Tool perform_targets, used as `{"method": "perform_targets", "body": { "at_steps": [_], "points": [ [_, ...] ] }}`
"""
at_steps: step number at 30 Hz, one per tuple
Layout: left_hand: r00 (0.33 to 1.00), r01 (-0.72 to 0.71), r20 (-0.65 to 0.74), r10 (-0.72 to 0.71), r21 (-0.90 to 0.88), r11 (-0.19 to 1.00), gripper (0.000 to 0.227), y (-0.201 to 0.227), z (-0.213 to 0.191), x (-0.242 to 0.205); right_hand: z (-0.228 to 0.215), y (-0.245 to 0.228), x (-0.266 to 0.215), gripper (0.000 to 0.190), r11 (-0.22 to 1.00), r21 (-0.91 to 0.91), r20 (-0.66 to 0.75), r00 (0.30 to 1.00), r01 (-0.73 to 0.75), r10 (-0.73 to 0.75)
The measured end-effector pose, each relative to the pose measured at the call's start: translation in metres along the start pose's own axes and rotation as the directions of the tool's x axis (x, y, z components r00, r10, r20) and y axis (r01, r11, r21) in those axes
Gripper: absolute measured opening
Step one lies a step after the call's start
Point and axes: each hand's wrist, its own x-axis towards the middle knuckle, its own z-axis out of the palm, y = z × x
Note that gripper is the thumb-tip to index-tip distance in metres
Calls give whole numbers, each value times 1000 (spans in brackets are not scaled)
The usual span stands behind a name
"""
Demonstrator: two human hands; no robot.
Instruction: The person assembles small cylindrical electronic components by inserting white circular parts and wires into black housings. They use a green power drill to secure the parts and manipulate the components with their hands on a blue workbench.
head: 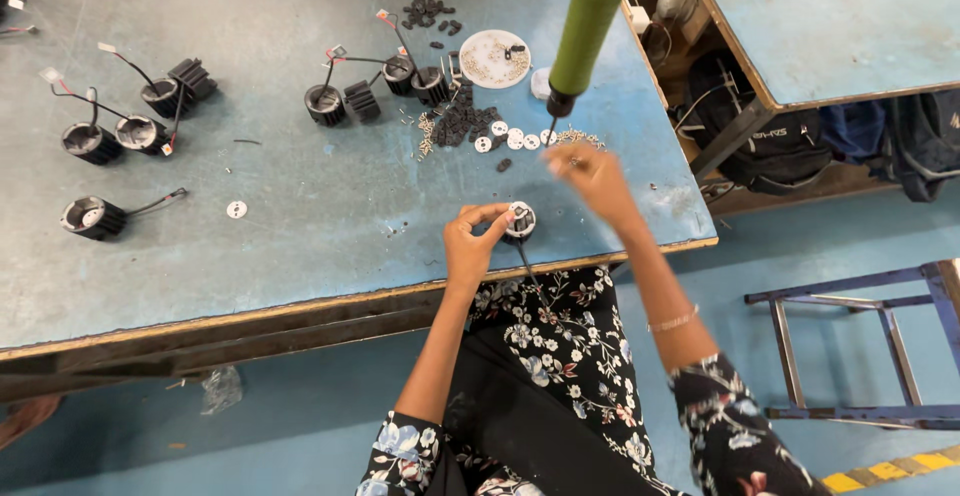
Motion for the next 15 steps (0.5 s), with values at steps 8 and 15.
{"method": "perform_targets", "body": {
  "at_steps": [8,15],
  "points": [
    [997,-69,-28,71,77,995,19,3,0,-3,-29,68,99,15,823,-440,-73,899,360,-432],
    [993,-103,-44,106,71,992,18,6,1,-5,-28,74,123,7,845,-510,-81,968,163,-236]
  ]
}}
